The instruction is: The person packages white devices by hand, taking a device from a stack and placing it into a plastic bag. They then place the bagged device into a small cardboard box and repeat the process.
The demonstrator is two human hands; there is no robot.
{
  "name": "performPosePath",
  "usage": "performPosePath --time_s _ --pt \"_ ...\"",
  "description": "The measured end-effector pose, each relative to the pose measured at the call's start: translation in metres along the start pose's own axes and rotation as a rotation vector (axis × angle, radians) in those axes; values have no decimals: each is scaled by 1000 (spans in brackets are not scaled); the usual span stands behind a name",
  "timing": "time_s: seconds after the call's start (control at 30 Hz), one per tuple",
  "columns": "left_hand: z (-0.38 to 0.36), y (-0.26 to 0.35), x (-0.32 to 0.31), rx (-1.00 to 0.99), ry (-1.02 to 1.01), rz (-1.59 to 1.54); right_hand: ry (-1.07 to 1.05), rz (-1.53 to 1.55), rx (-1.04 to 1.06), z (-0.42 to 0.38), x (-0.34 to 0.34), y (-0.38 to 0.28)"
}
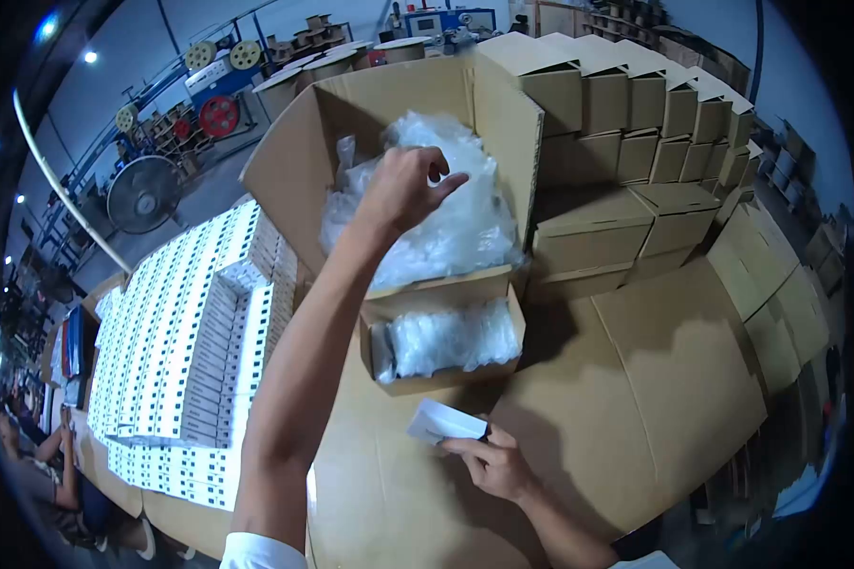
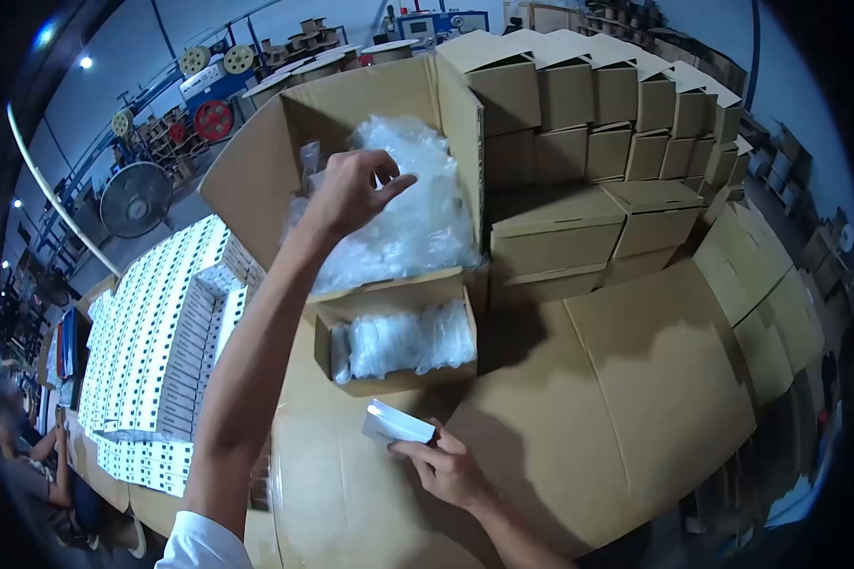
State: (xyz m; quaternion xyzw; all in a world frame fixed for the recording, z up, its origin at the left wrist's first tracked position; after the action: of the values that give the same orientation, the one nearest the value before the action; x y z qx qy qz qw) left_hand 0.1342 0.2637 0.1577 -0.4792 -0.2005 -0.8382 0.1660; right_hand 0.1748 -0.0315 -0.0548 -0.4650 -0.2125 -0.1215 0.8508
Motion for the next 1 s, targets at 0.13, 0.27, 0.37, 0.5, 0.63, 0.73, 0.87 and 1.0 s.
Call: performPosePath --time_s 0.13,0.27,0.37,0.5,0.63,0.73,0.87,1.0 --pt "30 -5 -47 95 -92 40 -26 -6 -80 -3 0 6" --pt "43 -34 -48 193 134 -60 -17 14 -46 -1 1 0" --pt "48 -69 -29 407 177 -262 -2 -9 -22 -3 0 -3" --pt "40 -107 -6 451 385 -556 -27 5 -16 -4 -1 -3" --pt "17 -91 23 373 544 -822 23 -17 1 -2 1 -6" --pt "-21 -53 46 315 609 -1127 80 -35 0 -3 6 -10" --pt "-102 -9 46 264 649 -952 220 12 43 2 25 -22" --pt "-200 66 11 370 613 -881 238 557 -91 -5 25 -17"
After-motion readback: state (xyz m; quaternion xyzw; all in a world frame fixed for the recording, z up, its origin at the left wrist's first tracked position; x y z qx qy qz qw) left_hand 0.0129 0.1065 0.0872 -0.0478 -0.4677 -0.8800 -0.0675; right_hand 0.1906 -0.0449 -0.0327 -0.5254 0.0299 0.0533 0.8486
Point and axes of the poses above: each hand's wrist, its own z-axis towards the middle knuckle, its own x-axis out of the back of the hand, y = z × x, the point moved 5 cm from there along z, towards the middle knuckle, and after that the axes turned 11 degrees about -y, right-handed, at the moved point
